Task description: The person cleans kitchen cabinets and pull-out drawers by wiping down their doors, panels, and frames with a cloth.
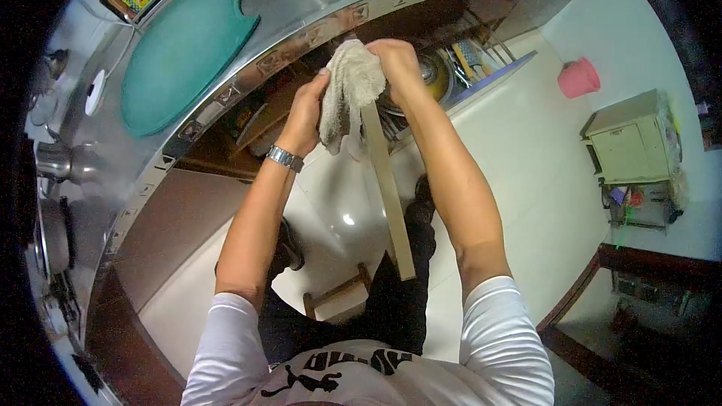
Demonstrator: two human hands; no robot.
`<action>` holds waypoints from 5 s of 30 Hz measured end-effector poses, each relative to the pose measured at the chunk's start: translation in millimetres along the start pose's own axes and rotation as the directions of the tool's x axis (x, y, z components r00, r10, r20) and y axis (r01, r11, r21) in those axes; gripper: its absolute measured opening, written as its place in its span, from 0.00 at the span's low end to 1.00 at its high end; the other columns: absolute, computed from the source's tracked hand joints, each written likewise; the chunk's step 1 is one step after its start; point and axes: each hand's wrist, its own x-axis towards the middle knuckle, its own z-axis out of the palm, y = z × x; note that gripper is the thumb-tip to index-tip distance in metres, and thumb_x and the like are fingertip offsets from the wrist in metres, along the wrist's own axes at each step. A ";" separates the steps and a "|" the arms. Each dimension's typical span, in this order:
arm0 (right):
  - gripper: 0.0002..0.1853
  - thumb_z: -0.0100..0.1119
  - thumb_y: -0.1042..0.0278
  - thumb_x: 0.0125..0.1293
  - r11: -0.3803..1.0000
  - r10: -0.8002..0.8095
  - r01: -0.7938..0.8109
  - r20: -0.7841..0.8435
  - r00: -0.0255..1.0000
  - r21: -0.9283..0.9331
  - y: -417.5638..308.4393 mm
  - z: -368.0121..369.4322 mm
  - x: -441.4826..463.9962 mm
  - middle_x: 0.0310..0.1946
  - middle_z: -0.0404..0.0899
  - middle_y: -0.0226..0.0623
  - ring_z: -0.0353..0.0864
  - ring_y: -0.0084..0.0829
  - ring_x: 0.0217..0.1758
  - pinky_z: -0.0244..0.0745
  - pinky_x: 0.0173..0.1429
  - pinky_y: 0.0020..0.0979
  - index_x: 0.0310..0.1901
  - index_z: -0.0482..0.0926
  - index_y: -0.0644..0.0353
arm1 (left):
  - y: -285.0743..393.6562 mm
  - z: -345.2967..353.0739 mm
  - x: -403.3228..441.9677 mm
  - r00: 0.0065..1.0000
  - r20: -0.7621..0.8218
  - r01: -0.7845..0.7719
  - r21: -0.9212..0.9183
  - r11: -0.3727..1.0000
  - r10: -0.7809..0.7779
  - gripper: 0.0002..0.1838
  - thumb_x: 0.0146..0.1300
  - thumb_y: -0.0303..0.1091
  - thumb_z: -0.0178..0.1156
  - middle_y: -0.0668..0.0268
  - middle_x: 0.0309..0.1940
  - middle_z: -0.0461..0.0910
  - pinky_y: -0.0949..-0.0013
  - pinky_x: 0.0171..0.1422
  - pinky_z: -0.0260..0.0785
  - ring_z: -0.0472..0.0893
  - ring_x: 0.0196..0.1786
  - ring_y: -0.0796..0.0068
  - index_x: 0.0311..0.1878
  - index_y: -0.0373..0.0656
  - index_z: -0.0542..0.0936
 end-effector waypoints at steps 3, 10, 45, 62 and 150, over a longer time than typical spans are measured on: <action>0.11 0.55 0.65 0.64 0.997 0.080 -0.079 0.126 0.989 -0.012 1.4 -13.2 -15.3 0.34 0.81 0.33 0.79 0.24 0.35 0.72 0.41 0.25 0.39 0.80 0.65 | -2.8 -3.6 13.2 0.999 0.025 -0.046 0.155 0.987 0.043 0.17 0.66 0.41 0.53 0.66 0.36 0.80 0.74 0.41 0.67 0.75 0.36 0.81 0.39 0.32 0.79; 0.11 0.62 0.63 0.61 0.978 -0.018 0.043 0.124 0.992 -0.206 -16.3 -6.7 -23.4 0.31 0.81 0.33 0.77 0.20 0.30 0.71 0.35 0.22 0.38 0.80 0.64 | 1.5 1.8 38.3 0.994 -0.039 -0.085 0.271 0.959 0.099 0.16 0.63 0.41 0.57 0.68 0.30 0.79 0.76 0.39 0.65 0.73 0.31 0.82 0.34 0.34 0.80; 0.11 0.59 0.69 0.57 0.997 0.043 -0.044 0.021 0.999 0.065 6.4 -6.5 -35.4 0.33 0.82 0.39 0.80 0.29 0.33 0.72 0.40 0.27 0.38 0.80 0.69 | 5.8 -12.8 51.8 0.998 0.000 0.053 0.378 0.924 -0.057 0.22 0.67 0.45 0.53 0.57 0.41 0.79 0.70 0.47 0.68 0.76 0.40 0.73 0.44 0.30 0.77; 0.08 0.60 0.69 0.56 0.979 0.145 -0.147 0.028 0.989 0.141 6.0 -12.2 -62.3 0.31 0.81 0.38 0.79 0.28 0.33 0.71 0.39 0.28 0.32 0.80 0.67 | -9.4 -12.2 17.6 0.993 -0.020 0.116 0.417 0.901 -0.119 0.21 0.65 0.44 0.54 0.61 0.36 0.76 0.68 0.41 0.67 0.70 0.36 0.76 0.40 0.29 0.77; 0.13 0.56 0.64 0.63 0.973 0.145 -0.127 0.082 0.986 -0.192 11.7 -29.9 -76.9 0.33 0.81 0.33 0.76 0.23 0.32 0.68 0.39 0.24 0.39 0.80 0.66 | -49.3 -3.2 -3.0 0.997 -0.060 -0.026 0.366 0.930 0.051 0.26 0.67 0.50 0.51 0.71 0.19 0.66 0.69 0.29 0.58 0.60 0.25 0.79 0.21 0.37 0.71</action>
